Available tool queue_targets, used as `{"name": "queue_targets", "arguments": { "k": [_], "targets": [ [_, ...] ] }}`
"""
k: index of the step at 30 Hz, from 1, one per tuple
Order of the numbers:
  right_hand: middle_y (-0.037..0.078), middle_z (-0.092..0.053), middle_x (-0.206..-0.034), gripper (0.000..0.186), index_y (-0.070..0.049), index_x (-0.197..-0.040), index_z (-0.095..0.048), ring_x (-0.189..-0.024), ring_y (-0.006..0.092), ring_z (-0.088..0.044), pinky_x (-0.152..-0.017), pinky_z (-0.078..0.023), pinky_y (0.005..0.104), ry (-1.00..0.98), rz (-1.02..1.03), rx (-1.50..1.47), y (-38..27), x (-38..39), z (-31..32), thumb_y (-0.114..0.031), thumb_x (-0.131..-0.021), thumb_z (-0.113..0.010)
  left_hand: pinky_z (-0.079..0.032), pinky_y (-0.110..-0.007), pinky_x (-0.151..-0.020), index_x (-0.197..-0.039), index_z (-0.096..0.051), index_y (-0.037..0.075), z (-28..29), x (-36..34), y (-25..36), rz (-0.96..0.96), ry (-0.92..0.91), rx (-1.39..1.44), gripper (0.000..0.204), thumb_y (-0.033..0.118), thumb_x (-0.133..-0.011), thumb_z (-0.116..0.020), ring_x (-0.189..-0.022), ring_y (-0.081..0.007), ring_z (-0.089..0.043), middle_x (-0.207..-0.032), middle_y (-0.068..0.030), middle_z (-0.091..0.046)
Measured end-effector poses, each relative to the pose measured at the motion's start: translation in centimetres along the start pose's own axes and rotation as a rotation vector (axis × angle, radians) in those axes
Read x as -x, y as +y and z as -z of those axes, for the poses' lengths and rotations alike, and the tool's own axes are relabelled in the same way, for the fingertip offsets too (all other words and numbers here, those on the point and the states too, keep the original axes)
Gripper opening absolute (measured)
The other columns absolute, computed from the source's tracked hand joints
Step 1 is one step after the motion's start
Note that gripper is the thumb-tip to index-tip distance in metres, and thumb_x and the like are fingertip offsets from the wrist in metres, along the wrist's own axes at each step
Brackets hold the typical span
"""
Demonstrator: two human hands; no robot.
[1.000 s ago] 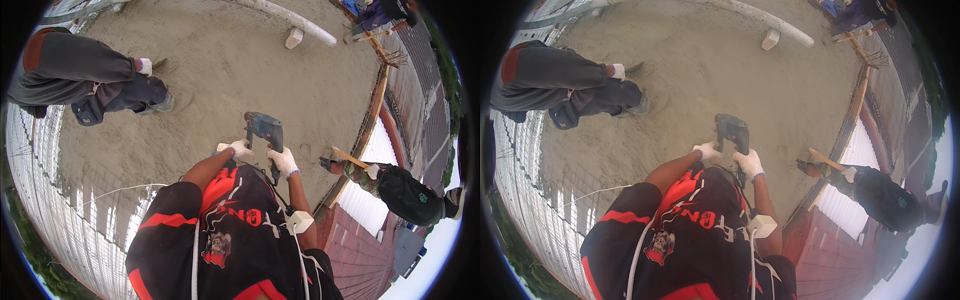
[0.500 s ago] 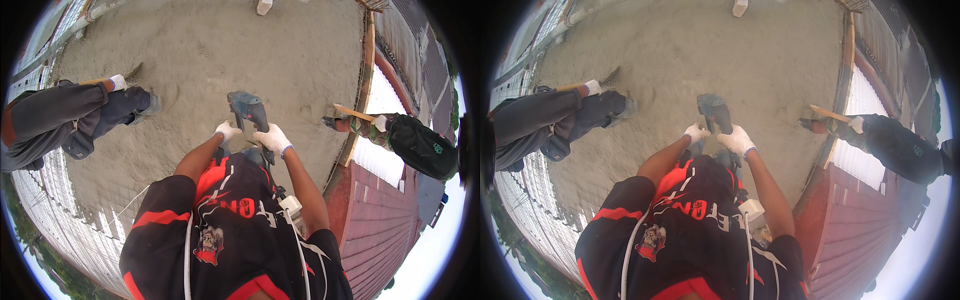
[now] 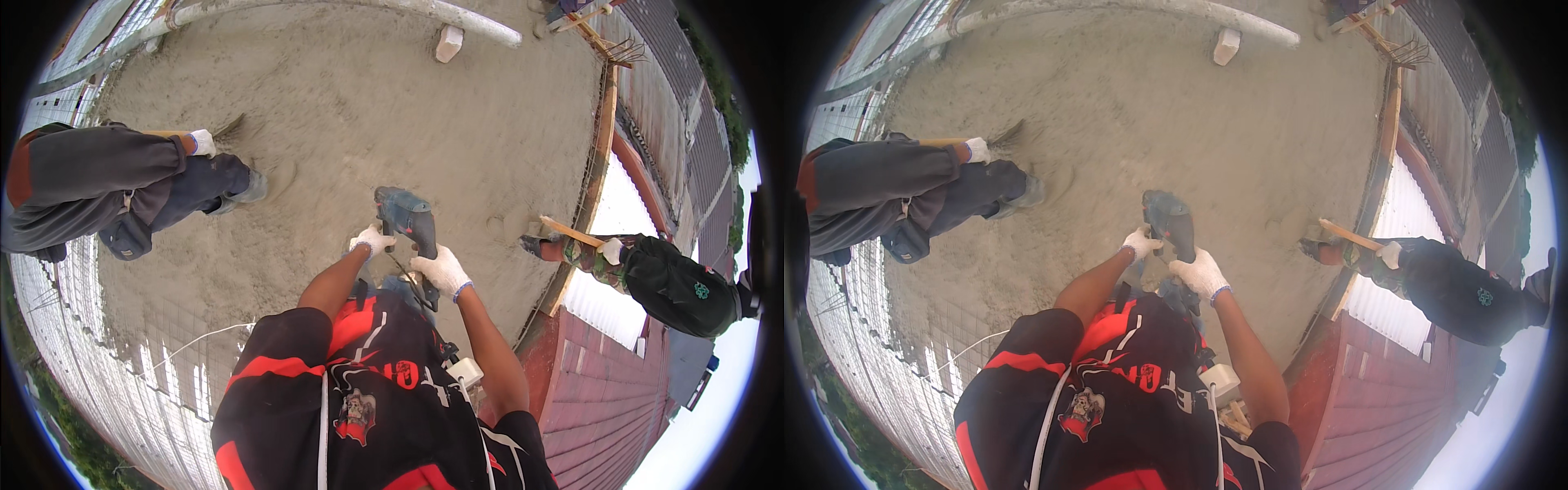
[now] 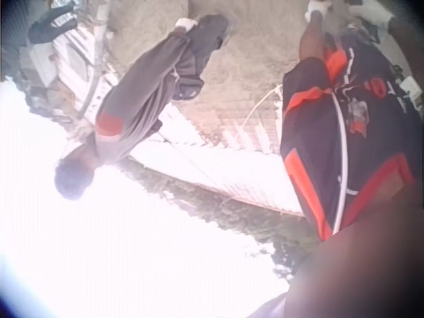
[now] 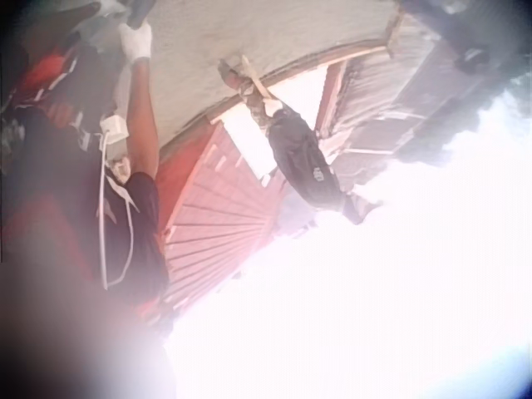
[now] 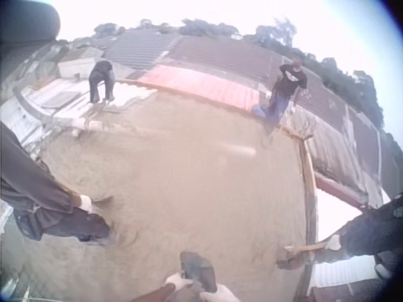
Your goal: The person uses a handheld electric drill to make holes in a freshly poured concrete slab on a rooftop. Other workers are visible nearby, smoothing and leveling the wet concrete with tools.
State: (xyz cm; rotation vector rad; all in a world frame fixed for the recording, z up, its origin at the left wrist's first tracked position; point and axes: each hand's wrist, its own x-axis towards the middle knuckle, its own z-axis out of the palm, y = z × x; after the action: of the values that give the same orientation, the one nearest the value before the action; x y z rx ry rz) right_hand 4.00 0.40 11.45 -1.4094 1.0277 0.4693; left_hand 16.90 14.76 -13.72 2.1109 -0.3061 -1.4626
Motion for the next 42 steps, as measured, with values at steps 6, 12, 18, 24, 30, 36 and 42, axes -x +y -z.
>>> {"name": "queue_targets", "arguments": {
  "k": [6,12,18,24,30,36,42],
  "targets": [
    [0.006,-0.064,-0.076,0.052,0.008,-0.133,-0.058,-0.063,0.0172,-0.063,-0.06,-0.053,0.034,-0.008,-0.019,-0.067,-2.0,-0.8,-0.4,-0.014,-0.088,-0.074,-0.057,-0.04,-0.095,-0.142,-0.061,0.0,-0.7,-2.1,0.4,0.009,0.019,0.054,0.082,0.046,-0.078,-0.085,-0.11,-0.0304,-0.074,-0.121,-0.0181,-0.076],
    [0.006,-0.064,-0.077,0.053,0.007,-0.133,-0.058,-0.063,0.0162,-0.063,-0.059,-0.052,0.0336,-0.016,0.007,-0.071,-6.6,-1.2,-1.4,-0.015,-0.088,-0.074,-0.058,-0.043,-0.077,-0.108,-0.077,0.0,-1.1,-4.7,0.9,0.066,0.104,0.469,0.053,0.042,-0.077,-0.087,-0.088,-0.0286,-0.076,-0.095,-0.0162,-0.078],
    [0.006,-0.065,-0.077,0.054,0.006,-0.129,-0.061,-0.065,0.0143,-0.063,-0.062,-0.052,0.0314,-0.013,-0.004,0.05,-9.8,-0.2,-2.2,-0.017,-0.083,-0.075,-0.056,-0.042,-0.067,-0.102,-0.076,0.001,-0.8,-4.8,1.2,0.112,0.178,0.61,0.035,0.033,-0.086,-0.079,-0.075,-0.0258,-0.074,-0.085,-0.0133,-0.076],
    [0.006,-0.066,-0.076,0.043,0.003,-0.115,-0.063,-0.066,0.0135,-0.062,-0.063,-0.051,0.0297,0.047,-0.016,0.156,-9.8,0.3,-2.9,-0.015,-0.077,-0.073,-0.054,-0.039,-0.068,-0.106,-0.077,0.003,0.8,-4.3,1.3,0.042,0.345,0.54,0.031,0.03,-0.092,-0.075,-0.074,-0.0215,-0.071,-0.084,-0.0102,-0.076],
    [0.005,-0.065,-0.076,0.041,0.004,-0.114,-0.067,-0.066,0.0137,-0.063,-0.064,-0.052,0.0306,0.055,0.055,-0.136,-10.8,-0.3,-3.7,-0.01,-0.075,-0.071,-0.054,-0.039,-0.075,-0.11,-0.076,0.002,2.4,-5.1,1.8,-0.041,0.354,0.62,0.035,0.031,-0.091,-0.076,-0.081,-0.021,-0.071,-0.087,-0.0102,-0.076],
    [0.013,-0.076,-0.099,0.048,0.003,-0.124,-0.068,-0.087,0.0194,-0.072,-0.082,-0.058,0.034,0.095,0.135,0.156,-11.8,-1.0,-5.3,-0.011,-0.078,-0.066,-0.054,-0.04,-0.075,-0.11,-0.076,0.002,3.5,-6.3,2.1,-0.118,0.33,0.696,0.035,0.031,-0.09,-0.077,-0.081,-0.0219,-0.071,-0.088,-0.0108,-0.076],
    [0.016,-0.078,-0.105,0.05,0.002,-0.127,-0.067,-0.094,0.0238,-0.074,-0.086,-0.057,0.0353,0.004,0.039,0.163,-12.7,-1.1,-5.7,-0.012,-0.079,-0.066,-0.054,-0.04,-0.075,-0.109,-0.076,0.002,5.0,-6.1,3.2,-0.121,0.277,0.697,0.035,0.031,-0.089,-0.077,-0.082,-0.0228,-0.071,-0.088,-0.0114,-0.076]
  ]
}}
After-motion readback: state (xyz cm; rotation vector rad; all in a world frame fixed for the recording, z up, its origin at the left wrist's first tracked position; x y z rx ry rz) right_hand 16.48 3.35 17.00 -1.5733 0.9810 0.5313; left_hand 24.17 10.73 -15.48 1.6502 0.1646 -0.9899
